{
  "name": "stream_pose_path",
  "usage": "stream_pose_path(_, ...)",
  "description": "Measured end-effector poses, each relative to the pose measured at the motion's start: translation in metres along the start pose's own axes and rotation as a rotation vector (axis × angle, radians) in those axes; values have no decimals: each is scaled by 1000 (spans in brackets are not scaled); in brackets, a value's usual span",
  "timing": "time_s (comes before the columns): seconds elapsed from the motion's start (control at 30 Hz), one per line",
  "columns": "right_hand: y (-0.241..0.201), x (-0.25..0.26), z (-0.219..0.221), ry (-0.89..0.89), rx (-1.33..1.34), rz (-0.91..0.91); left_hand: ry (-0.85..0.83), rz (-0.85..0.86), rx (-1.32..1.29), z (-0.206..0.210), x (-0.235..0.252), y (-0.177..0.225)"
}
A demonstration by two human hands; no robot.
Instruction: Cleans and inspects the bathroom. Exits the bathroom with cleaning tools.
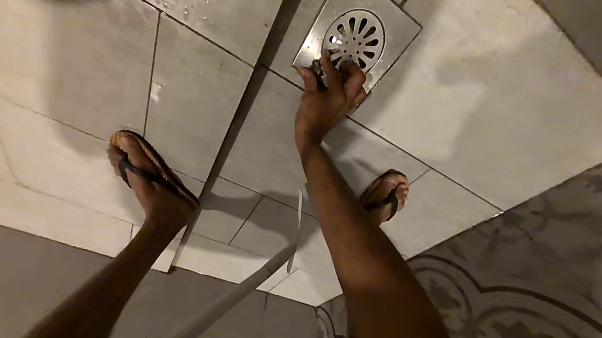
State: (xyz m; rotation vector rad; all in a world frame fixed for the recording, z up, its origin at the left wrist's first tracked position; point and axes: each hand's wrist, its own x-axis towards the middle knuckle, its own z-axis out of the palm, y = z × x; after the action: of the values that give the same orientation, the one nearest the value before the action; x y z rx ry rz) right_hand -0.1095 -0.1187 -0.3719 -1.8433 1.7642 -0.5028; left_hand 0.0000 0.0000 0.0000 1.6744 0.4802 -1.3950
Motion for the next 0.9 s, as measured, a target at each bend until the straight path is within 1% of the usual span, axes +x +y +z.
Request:
stream_pose_path(0.2,9,10,-5,-39,11,-56,-10,12,7,2,-3,1)
stream_pose_path(0.33,4,14,-4,-15,-7,-7,-26,22,1,-1,-4,0)
stream_pose_path(0.43,-1,17,-6,-36,16,55,-18,24,-28,0,-4,0)
stream_pose_path(0.63,-4,20,-1,-28,-9,73,3,39,-67,-6,-9,0)
stream_pose_path(0.7,-7,21,-4,-62,-63,97,23,53,-69,-8,-15,-1)
stream_pose_path(0.8,-17,29,-16,-183,-119,163,58,68,-87,-9,-23,1)
stream_pose_path(0.9,-23,35,-32,-243,-164,214,94,114,-77,-17,-48,0)
